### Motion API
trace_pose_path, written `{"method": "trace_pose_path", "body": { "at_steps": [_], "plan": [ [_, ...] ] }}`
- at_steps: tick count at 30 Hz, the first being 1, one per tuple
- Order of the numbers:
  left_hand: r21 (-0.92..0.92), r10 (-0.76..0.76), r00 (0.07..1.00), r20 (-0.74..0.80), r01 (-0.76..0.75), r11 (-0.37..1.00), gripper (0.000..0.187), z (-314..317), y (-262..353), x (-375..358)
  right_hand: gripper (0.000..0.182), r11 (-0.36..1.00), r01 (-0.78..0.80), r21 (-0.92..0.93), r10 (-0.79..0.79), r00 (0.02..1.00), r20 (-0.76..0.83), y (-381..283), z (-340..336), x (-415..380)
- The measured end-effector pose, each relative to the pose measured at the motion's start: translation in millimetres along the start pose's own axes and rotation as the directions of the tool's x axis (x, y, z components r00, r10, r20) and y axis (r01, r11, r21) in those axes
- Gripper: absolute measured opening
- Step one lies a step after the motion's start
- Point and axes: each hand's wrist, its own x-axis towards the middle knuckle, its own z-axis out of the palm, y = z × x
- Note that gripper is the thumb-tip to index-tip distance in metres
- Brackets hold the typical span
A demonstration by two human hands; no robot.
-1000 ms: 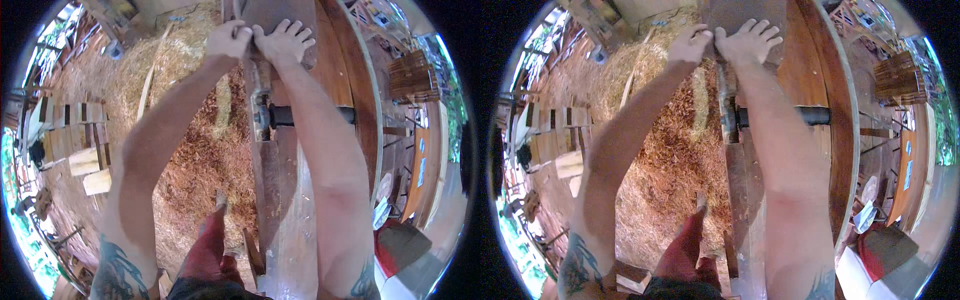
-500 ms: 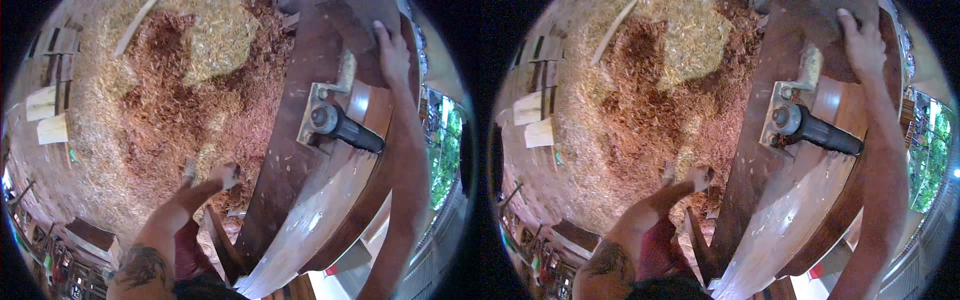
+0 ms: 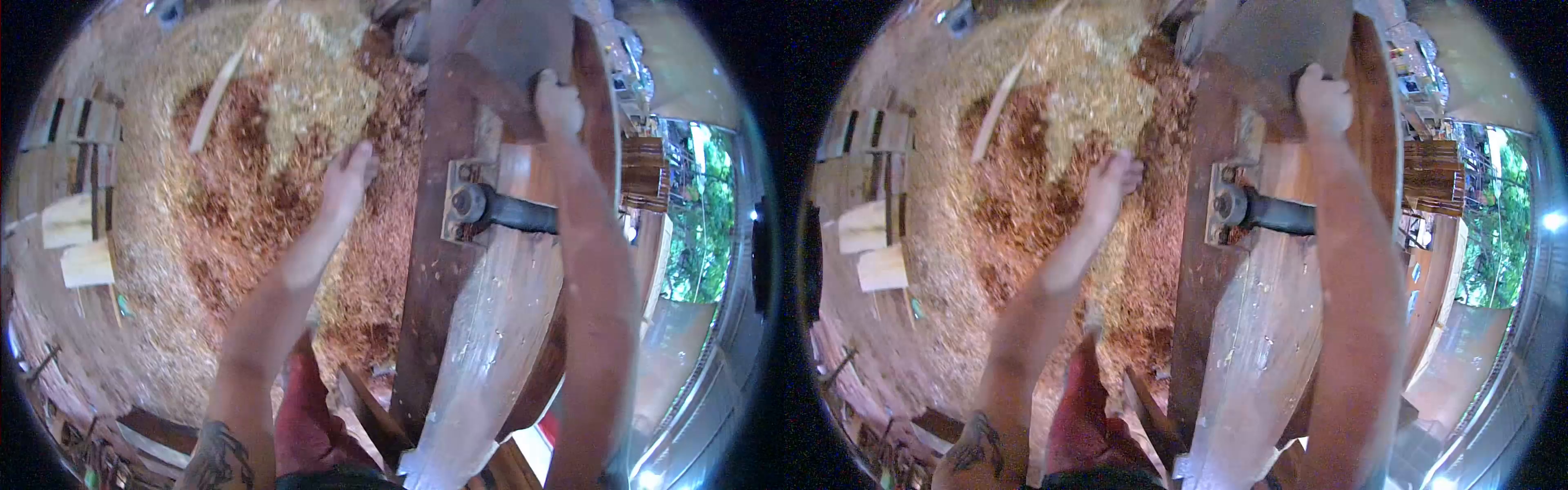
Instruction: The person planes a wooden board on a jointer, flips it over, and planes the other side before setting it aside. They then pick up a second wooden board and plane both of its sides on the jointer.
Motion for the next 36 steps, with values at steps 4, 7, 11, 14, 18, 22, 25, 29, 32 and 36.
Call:
{"method": "trace_pose_path", "body": {
  "at_steps": [4, 7, 11, 14, 18, 22, 25, 29, 32, 36],
  "plan": [
    [-0.071, -0.023, 0.99, 0.139, 0.033, 0.997, 0.098, 58, 149, 37, 0.076, 0.994, -0.018, 0.106, 0.024, 0.998, -0.056, -35, -1, -54],
    [-0.168, -0.022, 0.989, 0.146, 0.047, 0.985, 0.101, 86, 179, 72, 0.072, 0.998, 0.001, 0.069, -0.001, 1.0, 0.0, -72, -14, -98],
    [-0.137, 0.021, 0.995, 0.102, -0.007, 0.991, 0.096, 84, 177, 89, 0.076, 0.99, 0.139, -0.014, -0.133, 0.969, 0.207, -76, -65, -124],
    [-0.218, 0.199, 0.974, 0.104, -0.173, 0.961, 0.084, 109, 203, -16, 0.088, 0.972, 0.126, 0.2, -0.191, 0.917, 0.349, -52, -87, -116],
    [-0.027, 0.459, 0.872, -0.171, -0.47, 0.882, 0.065, 150, 203, -110, 0.103, 0.802, -0.27, 0.532, -0.136, 0.786, 0.603, -41, -214, -114],
    [0.36, 0.691, 0.715, -0.107, -0.619, 0.697, 0.064, 182, 212, -225, 0.106, 0.773, -0.364, 0.519, -0.192, 0.646, 0.739, -60, -295, -118],
    [0.535, 0.78, 0.625, 0.038, -0.672, 0.512, 0.073, 196, 196, -274, 0.073, 0.786, -0.223, 0.577, -0.136, 0.848, 0.513, -23, -288, -129],
    [0.476, 0.695, 0.678, 0.238, -0.705, 0.525, 0.076, 196, 177, -340, 0.053, 0.807, -0.325, 0.493, -0.015, 0.823, 0.567, 40, -299, -147],
    [0.26, 0.648, 0.552, 0.525, -0.829, 0.495, 0.08, 152, 147, -417, 0.048, 0.851, -0.247, 0.463, -0.05, 0.841, 0.539, 56, -315, -177],
    [0.247, 0.356, 0.464, 0.811, -0.823, 0.511, 0.064, 50, 51, -475, 0.056, 0.878, -0.131, 0.461, -0.121, 0.871, 0.477, 86, -311, -212]
  ]
}}
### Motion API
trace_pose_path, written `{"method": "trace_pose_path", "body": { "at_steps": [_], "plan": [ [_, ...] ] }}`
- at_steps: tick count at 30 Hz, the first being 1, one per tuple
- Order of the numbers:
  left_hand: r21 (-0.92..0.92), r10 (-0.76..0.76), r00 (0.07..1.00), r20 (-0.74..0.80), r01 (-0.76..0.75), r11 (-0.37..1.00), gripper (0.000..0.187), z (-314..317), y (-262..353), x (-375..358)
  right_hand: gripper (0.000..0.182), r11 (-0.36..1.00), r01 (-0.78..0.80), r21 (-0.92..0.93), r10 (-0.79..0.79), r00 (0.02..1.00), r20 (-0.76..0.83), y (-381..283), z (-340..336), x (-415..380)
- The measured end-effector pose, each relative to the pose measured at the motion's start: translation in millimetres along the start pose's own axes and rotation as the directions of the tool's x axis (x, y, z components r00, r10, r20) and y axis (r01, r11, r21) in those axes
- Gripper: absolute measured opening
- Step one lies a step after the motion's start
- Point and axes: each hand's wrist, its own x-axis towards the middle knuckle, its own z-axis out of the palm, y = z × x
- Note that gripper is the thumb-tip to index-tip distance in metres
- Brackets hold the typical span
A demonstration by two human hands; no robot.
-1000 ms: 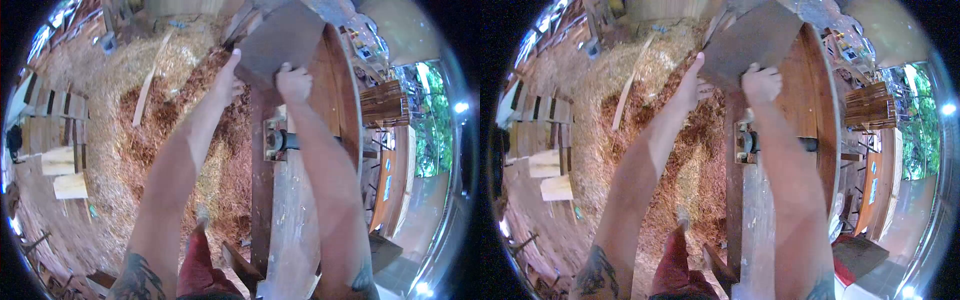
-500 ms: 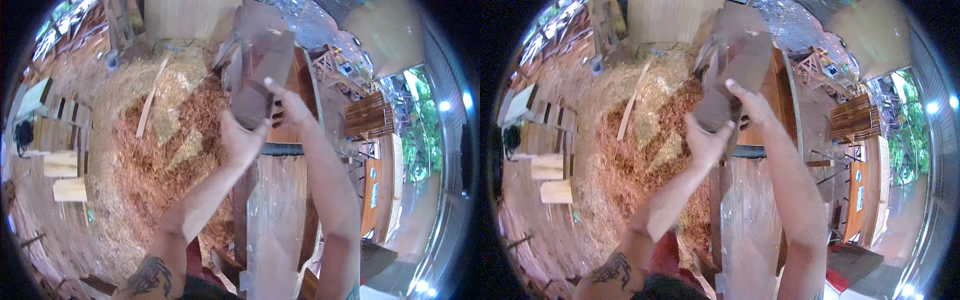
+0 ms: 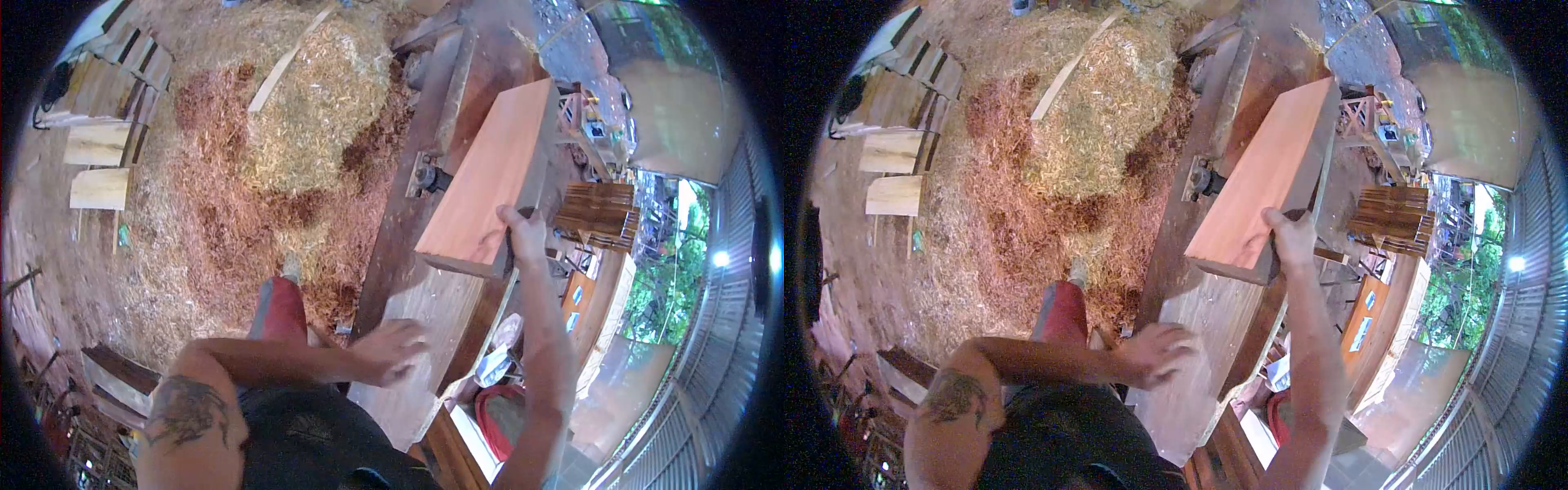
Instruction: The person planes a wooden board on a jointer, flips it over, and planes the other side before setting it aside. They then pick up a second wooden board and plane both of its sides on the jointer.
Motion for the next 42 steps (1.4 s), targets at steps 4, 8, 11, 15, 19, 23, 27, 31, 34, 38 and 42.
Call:
{"method": "trace_pose_path", "body": {
  "at_steps": [4, 8, 11, 15, 19, 23, 27, 31, 34, 38, 42],
  "plan": [
    [0.201, -0.189, 0.981, 0.052, 0.175, 0.964, 0.045, -34, -59, -99, 0.082, 0.972, 0.067, -0.227, -0.078, 0.996, -0.039, 26, 11, -56],
    [0.448, -0.226, 0.967, -0.115, 0.254, 0.857, 0.043, -101, -65, -81, 0.093, 0.97, 0.063, -0.236, -0.058, 0.998, 0.028, 84, 25, -138],
    [0.477, -0.122, 0.983, -0.136, 0.173, 0.862, 0.047, -129, -41, -21, 0.087, 0.944, 0.169, -0.284, -0.177, 0.984, -0.002, 135, 27, -227],
    [0.536, 0.106, 0.992, 0.072, -0.128, 0.834, 0.061, -109, 18, 49, 0.092, 0.965, -0.027, -0.259, 0.049, 0.996, 0.081, 186, 4, -358],
    [0.528, 0.205, 0.868, 0.453, -0.446, 0.722, 0.08, -43, 66, 58, 0.09, 0.884, 0.109, -0.454, -0.042, 0.987, 0.155, 287, -46, -476],
    [0.493, -0.044, 0.627, 0.778, -0.566, 0.66, 0.091, 30, 89, 30, 0.077, 0.842, 0.102, -0.53, -0.127, 0.992, -0.011, 414, -84, -555],
    [0.409, -0.042, 0.607, 0.793, -0.481, 0.775, 0.093, 106, 109, -26, 0.073, 0.874, -0.245, -0.419, -0.035, 0.83, -0.557, 450, -99, -631],
    [0.369, 0.045, 0.711, 0.701, -0.416, 0.831, 0.08, 167, 132, -101, 0.073, 0.804, -0.434, 0.405, 0.593, 0.558, -0.58, 442, -57, -678],
    [0.363, 0.094, 0.813, 0.574, -0.356, 0.861, 0.072, 218, 185, -151, 0.083, 0.636, -0.359, 0.683, 0.729, 0.57, -0.379, 424, 6, -682],
    [0.485, -0.097, 0.876, 0.473, -0.167, 0.858, 0.074, 284, 216, -209, 0.088, 0.597, -0.131, 0.791, 0.651, 0.657, -0.382, 353, -8, -672],
    [0.388, -0.166, 0.862, 0.479, -0.038, 0.921, 0.077, 324, 221, -242, 0.098, 0.752, -0.321, 0.576, 0.65, 0.508, -0.565, 359, -14, -681]
  ]
}}
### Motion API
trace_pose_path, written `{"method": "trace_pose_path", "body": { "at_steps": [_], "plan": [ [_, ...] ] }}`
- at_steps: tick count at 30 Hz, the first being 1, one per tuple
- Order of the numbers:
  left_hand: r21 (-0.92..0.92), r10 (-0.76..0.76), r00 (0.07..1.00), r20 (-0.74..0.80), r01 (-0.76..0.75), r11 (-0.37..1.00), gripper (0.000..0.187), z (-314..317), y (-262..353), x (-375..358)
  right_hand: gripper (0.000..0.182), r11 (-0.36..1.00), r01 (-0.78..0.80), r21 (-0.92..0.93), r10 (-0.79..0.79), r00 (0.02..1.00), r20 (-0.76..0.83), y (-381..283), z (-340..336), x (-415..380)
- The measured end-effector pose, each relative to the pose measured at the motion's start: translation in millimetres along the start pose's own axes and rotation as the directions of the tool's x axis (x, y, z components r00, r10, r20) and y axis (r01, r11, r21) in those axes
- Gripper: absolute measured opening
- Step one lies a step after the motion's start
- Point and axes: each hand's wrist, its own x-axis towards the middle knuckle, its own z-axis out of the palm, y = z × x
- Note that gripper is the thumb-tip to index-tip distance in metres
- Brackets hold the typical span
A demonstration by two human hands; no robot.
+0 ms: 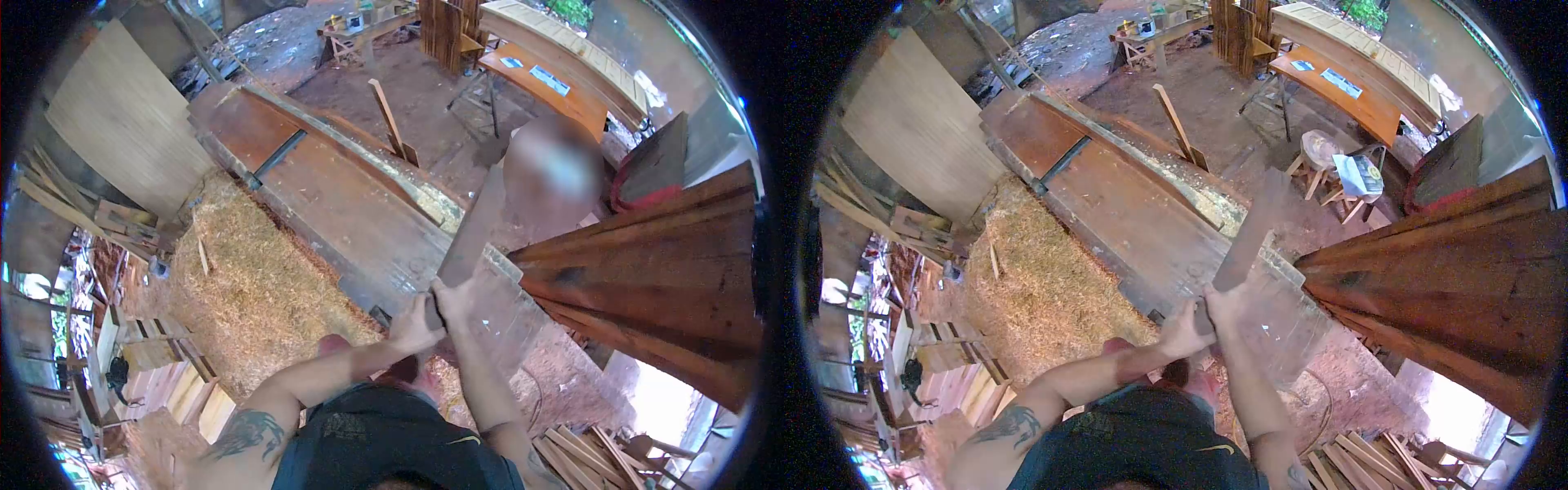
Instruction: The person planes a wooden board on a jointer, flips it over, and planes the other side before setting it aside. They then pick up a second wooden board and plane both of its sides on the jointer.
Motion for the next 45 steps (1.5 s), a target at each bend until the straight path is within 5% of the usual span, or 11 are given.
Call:
{"method": "trace_pose_path", "body": {
  "at_steps": [5, 8, 12, 15, 18, 20, 23, 32, 35, 38, 45],
  "plan": [
    [-0.308, -0.131, 0.876, 0.465, 0.298, 0.904, 0.07, -23, -10, -16, 0.092, 0.921, 0.055, -0.386, -0.069, 0.997, -0.022, 22, -13, 0],
    [-0.203, -0.145, 0.878, 0.456, 0.261, 0.944, 0.061, -26, -51, -46, 0.087, 0.756, 0.08, -0.65, -0.15, 0.987, -0.054, -28, -40, -21],
    [-0.221, 0.002, 0.889, 0.457, 0.112, 0.969, 0.06, -42, -158, -102, 0.083, 0.867, -0.071, -0.493, 0.11, 0.993, 0.05, -16, -65, -37],
    [-0.016, -0.234, 0.811, 0.536, 0.287, 0.958, 0.06, -100, -212, -140, 0.092, 0.898, -0.017, -0.44, 0.061, 0.994, 0.087, 3, -83, -84],
    [0.123, -0.412, 0.842, 0.348, 0.394, 0.911, 0.048, -93, -349, -201, 0.098, 0.861, -0.062, -0.504, 0.088, 0.996, 0.027, 106, -93, -111],
    [0.32, -0.514, 0.779, 0.359, 0.415, 0.852, 0.043, -135, -331, -211, 0.099, 0.866, -0.075, -0.494, 0.116, 0.992, 0.052, 111, -118, -145],
    [0.3, -0.425, 0.788, 0.445, 0.316, 0.9, 0.039, -155, -348, -225, 0.099, 0.918, -0.123, -0.377, 0.178, 0.978, 0.113, 116, -149, -171],
    [0.197, -0.575, 0.769, 0.278, 0.541, 0.818, 0.042, -110, -263, -129, 0.096, 0.856, 0.088, -0.509, 0.037, 0.972, 0.231, 153, -203, -132],
    [0.277, -0.326, 0.933, 0.152, 0.277, 0.92, 0.052, -78, -219, -92, 0.095, 0.848, 0.161, -0.504, 0.012, 0.946, 0.323, 157, -225, -100],
    [0.343, -0.284, 0.957, 0.059, 0.248, 0.906, 0.071, -45, -189, -35, 0.095, 0.841, 0.231, -0.488, -0.057, 0.937, 0.345, 197, -234, -88],
    [0.618, -0.455, 0.86, 0.233, 0.23, 0.752, 0.113, 4, -157, 80, 0.096, 0.847, 0.096, -0.523, 0.082, 0.948, 0.307, 199, -155, -17]
  ]
}}
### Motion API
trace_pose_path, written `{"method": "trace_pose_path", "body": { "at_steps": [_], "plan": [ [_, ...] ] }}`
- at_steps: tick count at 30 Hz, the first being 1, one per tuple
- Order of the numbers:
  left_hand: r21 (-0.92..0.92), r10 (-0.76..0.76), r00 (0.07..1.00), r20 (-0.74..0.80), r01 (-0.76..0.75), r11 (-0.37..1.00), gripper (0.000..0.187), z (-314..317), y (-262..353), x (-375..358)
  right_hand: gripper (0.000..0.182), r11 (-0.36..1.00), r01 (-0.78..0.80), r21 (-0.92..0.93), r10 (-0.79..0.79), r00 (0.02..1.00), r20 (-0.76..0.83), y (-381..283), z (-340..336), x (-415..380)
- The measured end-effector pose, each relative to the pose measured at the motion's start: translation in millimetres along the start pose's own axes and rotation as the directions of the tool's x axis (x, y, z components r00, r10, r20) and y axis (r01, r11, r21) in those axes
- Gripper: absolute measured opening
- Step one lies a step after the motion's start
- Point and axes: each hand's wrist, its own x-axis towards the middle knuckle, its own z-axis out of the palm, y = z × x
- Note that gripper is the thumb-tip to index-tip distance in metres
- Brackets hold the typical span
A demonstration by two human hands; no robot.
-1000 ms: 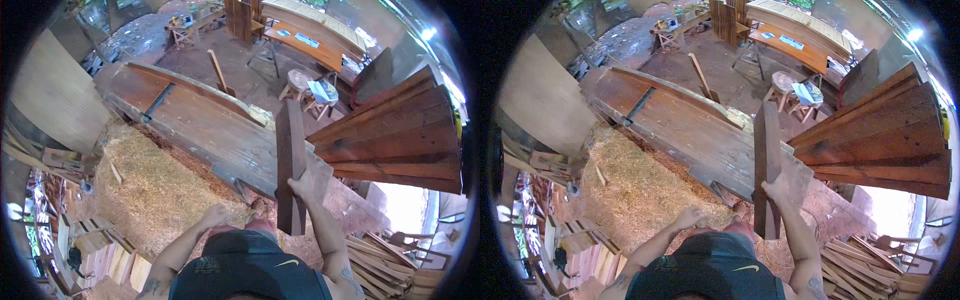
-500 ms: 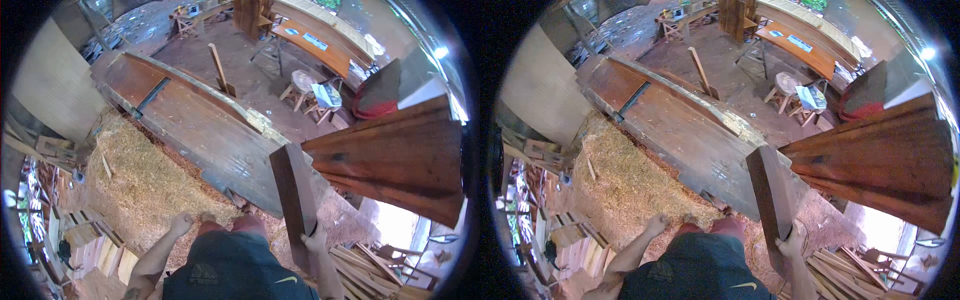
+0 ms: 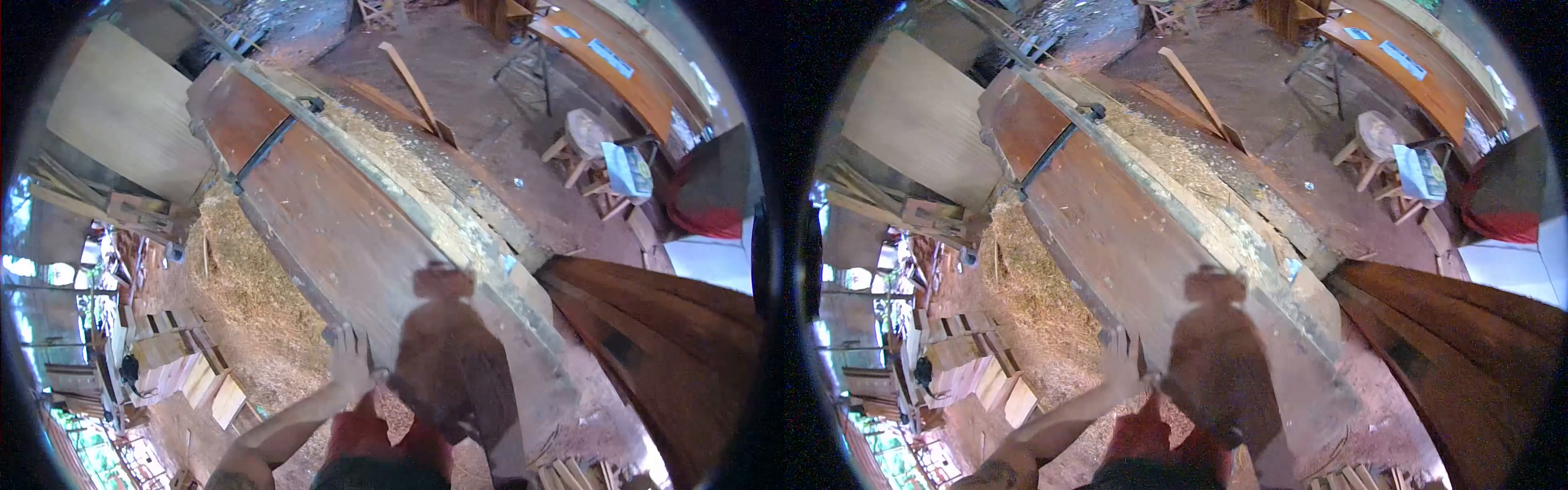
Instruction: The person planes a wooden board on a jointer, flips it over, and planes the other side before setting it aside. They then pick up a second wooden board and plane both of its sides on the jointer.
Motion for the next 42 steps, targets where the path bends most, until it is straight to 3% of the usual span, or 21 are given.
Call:
{"method": "trace_pose_path", "body": {
  "at_steps": [3, 6, 9, 12, 18, 21, 23, 24, 26, 27, 30, 34, 35, 37, 39, 42],
  "plan": [
    [-0.009, 0.057, 0.997, -0.054, -0.057, 0.998, 0.125, 28, -8, -4, 0.095, 1.0, -0.001, -0.016, 0.001, 1.0, 0.008, -27, 14, 42],
    [-0.012, 0.044, 0.997, -0.06, -0.045, 0.999, 0.125, 33, -11, -6, 0.094, 1.0, -0.003, -0.03, 0.003, 1.0, 0.029, -42, 23, 63],
    [-0.037, 0.054, 0.996, -0.074, -0.057, 0.998, 0.124, 36, -13, -7, 0.093, 0.999, 0.007, -0.049, -0.005, 0.999, 0.043, -44, 19, 66],
    [0.049, -0.012, 1.0, 0.022, 0.011, 0.999, 0.12, 21, -4, -6, 0.092, 0.997, 0.029, -0.068, -0.026, 0.999, 0.042, -43, 5, 59],
    [0.044, -0.077, 0.994, 0.079, 0.073, 0.996, 0.106, 6, -1, -9, 0.089, 0.991, 0.101, -0.092, -0.096, 0.993, 0.065, -36, -30, 21],
    [-0.174, -0.159, 0.987, -0.033, 0.151, 0.973, 0.099, 7, 4, -3, 0.088, 0.975, 0.203, 0.092, -0.212, 0.971, 0.108, -51, -42, 22],
    [-0.601, -0.164, 0.985, -0.047, 0.103, 0.793, 0.093, 28, 11, 14, 0.094, 0.825, 0.225, 0.519, -0.329, 0.937, 0.118, -85, -33, 61],
    [-0.787, -0.143, 0.989, -0.033, 0.063, 0.614, 0.087, 30, 22, 15, 0.093, 0.925, 0.074, 0.373, -0.174, 0.955, 0.242, -138, -56, 87],
    [-0.993, -0.072, 0.997, -0.015, -0.007, 0.115, 0.075, 16, 52, 23, 0.092, 0.956, 0.18, 0.231, -0.23, 0.95, 0.21, -196, -82, 120],
    [-0.985, -0.023, 1.0, -0.021, -0.024, -0.171, 0.068, 0, 66, 30, 0.093, 0.878, 0.425, 0.22, -0.451, 0.889, 0.079, -198, -87, 128],
    [-0.792, 0.133, 0.928, 0.348, 0.367, -0.488, 0.067, -31, 72, 49, 0.097, 0.828, 0.515, 0.222, -0.54, 0.839, 0.069, -177, -97, 139],
    [-0.817, 0.165, 0.921, 0.353, 0.389, -0.426, 0.065, -68, 73, 85, 0.101, 0.824, 0.452, 0.341, -0.522, 0.839, 0.151, -136, -97, 141],
    [-0.836, 0.18, 0.929, 0.325, 0.371, -0.405, 0.063, -80, 74, 87, 0.099, 0.872, 0.438, 0.22, -0.481, 0.849, 0.218, -122, -85, 140],
    [-0.863, 0.196, 0.929, 0.313, 0.365, -0.35, 0.062, -100, 74, 87, 0.095, 0.819, 0.54, 0.191, -0.567, 0.814, 0.129, -127, -71, 142],
    [-0.88, 0.205, 0.914, 0.35, 0.396, -0.263, 0.064, -117, 72, 90, 0.091, 0.819, 0.537, 0.201, -0.564, 0.817, 0.115, -134, -62, 144],
    [-0.843, 0.169, 0.95, 0.264, 0.312, -0.438, 0.066, -126, 80, 92, 0.085, 0.843, 0.483, 0.239, -0.52, 0.845, 0.126, -143, -65, 151]
  ]
}}
